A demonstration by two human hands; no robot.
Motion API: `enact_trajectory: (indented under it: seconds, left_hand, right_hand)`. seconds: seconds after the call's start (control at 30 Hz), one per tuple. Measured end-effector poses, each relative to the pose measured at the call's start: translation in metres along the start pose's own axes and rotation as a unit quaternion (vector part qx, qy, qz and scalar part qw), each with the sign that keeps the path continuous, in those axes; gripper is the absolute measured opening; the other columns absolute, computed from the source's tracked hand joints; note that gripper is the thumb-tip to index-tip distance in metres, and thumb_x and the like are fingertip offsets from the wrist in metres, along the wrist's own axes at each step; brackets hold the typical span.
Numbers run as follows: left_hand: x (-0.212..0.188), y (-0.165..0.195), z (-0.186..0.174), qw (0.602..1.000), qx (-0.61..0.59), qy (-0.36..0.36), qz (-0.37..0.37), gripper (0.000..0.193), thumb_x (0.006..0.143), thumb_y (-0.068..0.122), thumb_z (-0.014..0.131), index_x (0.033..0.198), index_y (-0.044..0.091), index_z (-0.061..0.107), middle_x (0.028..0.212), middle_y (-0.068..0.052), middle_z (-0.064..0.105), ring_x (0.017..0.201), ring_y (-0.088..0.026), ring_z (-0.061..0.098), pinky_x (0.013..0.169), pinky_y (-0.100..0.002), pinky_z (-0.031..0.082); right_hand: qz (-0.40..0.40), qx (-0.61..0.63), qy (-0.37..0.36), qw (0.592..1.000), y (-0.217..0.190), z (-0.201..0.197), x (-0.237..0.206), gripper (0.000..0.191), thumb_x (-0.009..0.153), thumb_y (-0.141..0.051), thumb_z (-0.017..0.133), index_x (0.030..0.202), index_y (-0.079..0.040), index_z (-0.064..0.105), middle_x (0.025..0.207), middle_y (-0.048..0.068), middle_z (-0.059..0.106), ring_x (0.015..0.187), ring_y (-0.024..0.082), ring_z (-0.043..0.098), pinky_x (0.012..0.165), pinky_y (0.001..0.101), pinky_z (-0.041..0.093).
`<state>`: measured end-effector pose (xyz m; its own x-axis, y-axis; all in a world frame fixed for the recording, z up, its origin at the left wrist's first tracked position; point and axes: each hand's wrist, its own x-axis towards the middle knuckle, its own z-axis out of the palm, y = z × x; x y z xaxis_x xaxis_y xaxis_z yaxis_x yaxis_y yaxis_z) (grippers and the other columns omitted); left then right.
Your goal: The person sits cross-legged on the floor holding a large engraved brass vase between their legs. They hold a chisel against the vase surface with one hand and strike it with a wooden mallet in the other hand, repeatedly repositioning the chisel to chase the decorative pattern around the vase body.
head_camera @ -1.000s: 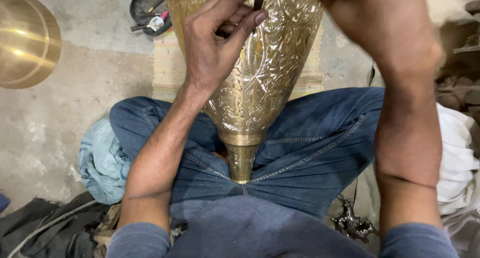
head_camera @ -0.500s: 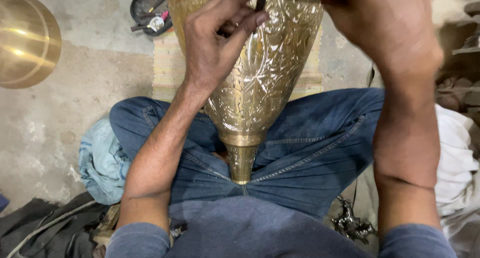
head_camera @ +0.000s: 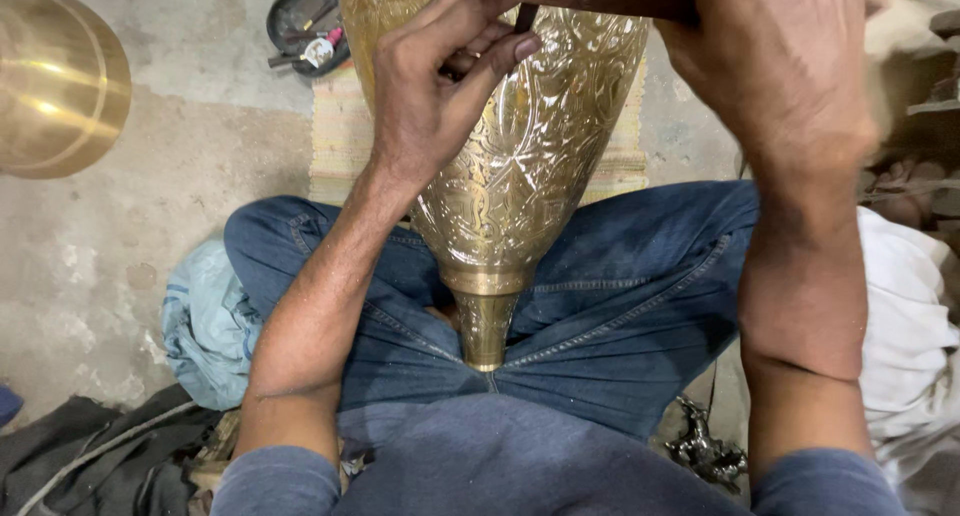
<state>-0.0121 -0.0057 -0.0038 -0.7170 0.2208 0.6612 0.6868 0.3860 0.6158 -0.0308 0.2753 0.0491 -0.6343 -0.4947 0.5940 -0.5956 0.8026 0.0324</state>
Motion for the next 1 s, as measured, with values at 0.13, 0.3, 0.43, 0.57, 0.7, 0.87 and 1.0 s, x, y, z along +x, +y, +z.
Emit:
enact_trajectory:
  seconds: [0.13,0.3,0.43,0.57,0.7,0.87,1.0]
  left_hand:
    - [0.001,0.003,-0.001,1.0,-0.021,-0.003,0.0,0.033,0.104,0.011,0.08,0.135,0.007,0.067,0.108,-0.006,0.074,0.103,-0.016,0.08,0.084,-0.026,0.071]
    - [0.002,0.001,-0.004,1.0,-0.004,-0.016,-0.017,0.033,0.103,0.014,0.081,0.132,0.007,0.068,0.104,-0.005,0.074,0.098,-0.015,0.08,0.081,-0.027,0.069]
    - [0.003,0.002,-0.004,0.999,-0.015,-0.027,-0.016,0.034,0.102,0.013,0.079,0.134,0.007,0.067,0.11,-0.007,0.074,0.101,-0.017,0.079,0.083,-0.027,0.07]
    - [0.004,0.007,-0.005,0.997,-0.043,-0.014,-0.054,0.031,0.103,0.013,0.079,0.132,0.01,0.069,0.113,-0.007,0.076,0.098,-0.017,0.081,0.085,-0.028,0.072]
    - [0.002,0.013,-0.003,0.997,-0.054,-0.009,-0.055,0.028,0.106,0.013,0.077,0.133,0.011,0.068,0.12,-0.009,0.076,0.105,-0.018,0.081,0.083,-0.029,0.069]
    - [0.005,0.009,-0.001,0.999,-0.005,-0.043,-0.032,0.033,0.104,0.012,0.077,0.135,0.009,0.066,0.121,-0.013,0.075,0.104,-0.02,0.079,0.085,-0.029,0.072]
    - [0.004,0.008,0.0,0.991,-0.059,-0.033,-0.119,0.033,0.103,0.014,0.077,0.134,0.01,0.066,0.109,-0.007,0.079,0.095,-0.016,0.082,0.082,-0.028,0.073]
  right_hand:
    - [0.08,0.158,-0.014,0.984,0.001,0.01,0.0,0.014,0.105,-0.003,0.074,0.092,0.0,0.068,0.071,0.01,0.063,0.061,0.021,0.06,0.057,0.0355,0.046]
    - [0.065,0.152,-0.013,0.986,0.006,0.009,0.004,0.01,0.099,0.001,0.067,0.089,-0.002,0.066,0.07,0.009,0.063,0.061,0.021,0.061,0.058,0.0357,0.048]
    - [0.015,0.065,-0.044,0.997,0.003,-0.005,0.012,0.008,0.097,-0.006,0.073,0.092,-0.002,0.068,0.07,0.008,0.062,0.057,0.021,0.06,0.054,0.0353,0.047]
    - [0.009,0.023,-0.09,0.996,0.002,-0.013,0.028,0.018,0.1,-0.015,0.079,0.092,-0.002,0.07,0.068,0.009,0.062,0.053,0.023,0.06,0.05,0.0379,0.047]
    - [0.014,0.001,-0.053,0.999,-0.002,0.001,0.033,0.023,0.104,-0.023,0.083,0.1,-0.004,0.07,0.076,0.008,0.067,0.069,0.026,0.065,0.065,0.0411,0.051]
    - [0.004,0.018,-0.032,0.999,-0.004,0.018,0.02,0.035,0.089,-0.017,0.085,0.118,-0.007,0.069,0.102,0.011,0.071,0.094,0.031,0.068,0.078,0.0454,0.05]
    - [0.01,-0.086,0.041,0.995,0.0,0.014,0.011,0.04,0.088,-0.016,0.085,0.123,-0.012,0.067,0.102,0.011,0.07,0.095,0.031,0.066,0.08,0.0449,0.049]
